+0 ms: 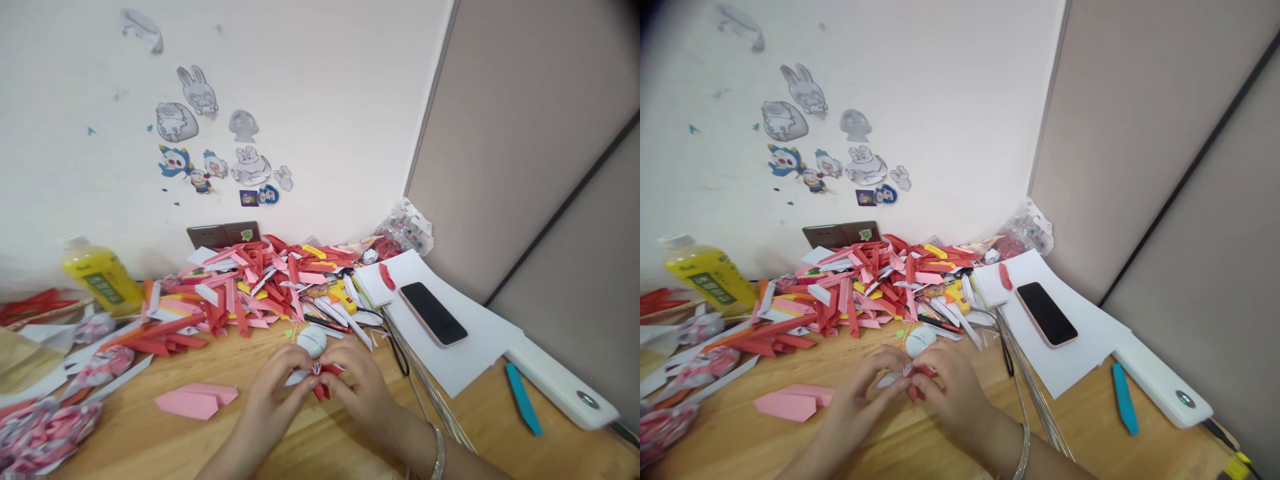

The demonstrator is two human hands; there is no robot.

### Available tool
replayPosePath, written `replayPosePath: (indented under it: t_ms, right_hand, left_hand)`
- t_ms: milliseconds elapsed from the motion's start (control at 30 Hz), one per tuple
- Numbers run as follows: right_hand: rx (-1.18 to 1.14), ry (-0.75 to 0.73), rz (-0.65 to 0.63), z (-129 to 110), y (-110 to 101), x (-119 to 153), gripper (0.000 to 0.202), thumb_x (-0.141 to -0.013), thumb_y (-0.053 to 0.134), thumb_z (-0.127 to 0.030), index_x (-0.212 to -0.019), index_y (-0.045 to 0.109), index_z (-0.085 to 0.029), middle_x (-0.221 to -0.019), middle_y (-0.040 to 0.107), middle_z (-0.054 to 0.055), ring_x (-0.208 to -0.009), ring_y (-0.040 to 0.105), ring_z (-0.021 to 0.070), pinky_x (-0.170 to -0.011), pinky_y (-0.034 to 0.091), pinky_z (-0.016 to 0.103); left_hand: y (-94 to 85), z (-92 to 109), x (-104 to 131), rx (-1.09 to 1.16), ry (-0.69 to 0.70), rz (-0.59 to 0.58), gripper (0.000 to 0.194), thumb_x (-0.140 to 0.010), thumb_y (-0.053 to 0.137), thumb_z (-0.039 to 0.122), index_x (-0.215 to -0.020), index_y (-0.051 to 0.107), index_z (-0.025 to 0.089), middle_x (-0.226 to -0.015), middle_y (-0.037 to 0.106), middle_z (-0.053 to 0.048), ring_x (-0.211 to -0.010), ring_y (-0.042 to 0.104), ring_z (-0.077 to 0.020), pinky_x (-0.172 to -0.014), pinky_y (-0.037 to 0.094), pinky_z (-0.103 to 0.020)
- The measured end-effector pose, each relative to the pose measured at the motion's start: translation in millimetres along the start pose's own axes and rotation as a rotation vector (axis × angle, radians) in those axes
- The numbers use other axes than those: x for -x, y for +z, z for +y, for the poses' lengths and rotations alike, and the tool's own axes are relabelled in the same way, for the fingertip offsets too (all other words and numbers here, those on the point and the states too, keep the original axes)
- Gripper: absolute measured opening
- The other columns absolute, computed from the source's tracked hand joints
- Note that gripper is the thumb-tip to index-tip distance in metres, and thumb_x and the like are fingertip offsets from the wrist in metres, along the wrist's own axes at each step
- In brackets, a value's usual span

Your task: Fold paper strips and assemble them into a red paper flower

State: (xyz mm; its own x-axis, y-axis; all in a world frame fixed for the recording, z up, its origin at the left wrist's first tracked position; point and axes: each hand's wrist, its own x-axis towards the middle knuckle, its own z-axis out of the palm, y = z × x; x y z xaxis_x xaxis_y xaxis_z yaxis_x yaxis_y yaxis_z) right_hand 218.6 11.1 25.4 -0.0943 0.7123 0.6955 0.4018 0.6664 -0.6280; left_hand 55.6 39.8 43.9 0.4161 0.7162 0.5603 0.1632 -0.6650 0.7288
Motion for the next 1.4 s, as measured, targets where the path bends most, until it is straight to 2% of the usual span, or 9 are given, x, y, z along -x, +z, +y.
replayPosePath:
  t_ms: [200, 300, 600, 667, 733, 900, 1000, 1233, 1400]
  right_hand:
    - [0.044, -0.07, -0.051, -0.8, -0.4, -0.1, 0.007, -0.086, 0.05, -0.019, -0.089, 0.056, -0.02, -0.083, 0.063, 0.005, -0.079, 0.057, 0.0174, -0.072, 0.046, 0.03]
    - [0.045, -0.097, -0.067, -1.5, -0.5, -0.7, 0.008, -0.086, 0.049, -0.018, -0.091, 0.055, -0.019, -0.083, 0.064, 0.005, -0.08, 0.058, 0.0174, -0.073, 0.046, 0.03]
    - [0.053, -0.024, -0.086, -3.5, -0.5, -0.7, 0.009, -0.084, 0.048, -0.014, -0.085, 0.055, -0.02, -0.081, 0.063, 0.004, -0.078, 0.058, 0.0174, -0.072, 0.045, 0.029]
    - [0.035, -0.002, -0.111, -5.6, -2.8, -3.3, 0.008, -0.082, 0.049, -0.015, -0.084, 0.055, -0.019, -0.081, 0.062, 0.005, -0.076, 0.057, 0.0173, -0.07, 0.044, 0.029]
    - [0.003, 0.058, -0.16, -7.5, -6.1, -6.9, 0.007, -0.08, 0.05, -0.016, -0.083, 0.056, -0.019, -0.081, 0.062, 0.005, -0.076, 0.057, 0.0169, -0.069, 0.044, 0.028]
    - [-0.161, 0.402, -0.267, -2.6, -9.5, -11.8, 0.009, -0.072, 0.06, -0.013, -0.079, 0.057, -0.018, -0.078, 0.061, 0.0, -0.074, 0.057, 0.014, -0.068, 0.044, 0.025]
    - [-0.302, 0.544, -0.296, 6.8, -6.8, -9.7, 0.01, -0.069, 0.064, -0.014, -0.075, 0.056, -0.017, -0.073, 0.059, -0.002, -0.067, 0.056, 0.0119, -0.062, 0.043, 0.022]
    - [-0.312, 0.644, -0.305, 19.2, -1.0, -5.3, 0.011, -0.063, 0.066, -0.012, -0.067, 0.056, -0.016, -0.062, 0.056, -0.004, -0.057, 0.05, 0.01, -0.051, 0.038, 0.018]
    - [-0.299, 0.702, -0.292, 20.2, 1.0, -3.2, 0.014, -0.061, 0.068, -0.015, -0.065, 0.054, -0.016, -0.059, 0.053, -0.005, -0.055, 0.048, 0.0093, -0.049, 0.036, 0.018]
  left_hand:
    - [-0.6, 1.8, 3.7, -0.044, -0.013, -0.071, 0.008, -0.083, 0.055, 0.017, -0.077, 0.051, 0.02, -0.076, 0.058, -0.001, -0.072, 0.057, -0.0152, -0.066, 0.047, -0.026]
    - [0.3, 3.0, 6.7, -0.097, 0.029, -0.069, 0.008, -0.084, 0.052, 0.014, -0.079, 0.051, 0.02, -0.076, 0.058, -0.002, -0.072, 0.057, -0.0152, -0.066, 0.047, -0.027]
    - [-1.0, 0.7, 7.0, -0.145, 0.121, -0.063, 0.013, -0.081, 0.054, 0.01, -0.086, 0.056, 0.022, -0.082, 0.064, -0.003, -0.076, 0.06, -0.016, -0.068, 0.048, -0.026]
    - [-2.5, 1.8, 6.0, -0.146, 0.065, -0.089, 0.008, -0.082, 0.053, 0.014, -0.084, 0.057, 0.021, -0.079, 0.064, -0.003, -0.074, 0.06, -0.0161, -0.067, 0.048, -0.026]
    - [-3.5, 3.5, 4.5, -0.135, -0.046, -0.097, 0.006, -0.083, 0.053, 0.02, -0.078, 0.056, 0.02, -0.074, 0.063, -0.002, -0.069, 0.059, -0.0162, -0.064, 0.048, -0.026]
    - [-2.2, 3.7, -1.4, 0.015, -0.369, -0.113, 0.017, -0.078, 0.058, 0.031, -0.067, 0.055, 0.019, -0.066, 0.062, -0.001, -0.063, 0.059, -0.0171, -0.061, 0.047, -0.028]
    - [0.5, -3.4, -2.2, 0.15, -0.494, -0.164, 0.022, -0.075, 0.06, 0.036, -0.067, 0.055, 0.018, -0.066, 0.061, -0.001, -0.064, 0.058, -0.0173, -0.06, 0.046, -0.028]
    - [4.4, -19.8, 3.5, 0.317, -0.61, -0.225, 0.035, -0.068, 0.067, 0.05, -0.07, 0.056, 0.017, -0.066, 0.059, 0.0, -0.063, 0.056, -0.0148, -0.059, 0.043, -0.025]
    - [7.1, -23.5, 4.6, 0.393, -0.687, -0.231, 0.039, -0.063, 0.071, 0.051, -0.069, 0.055, 0.015, -0.066, 0.06, 0.001, -0.062, 0.055, -0.0134, -0.058, 0.041, -0.025]
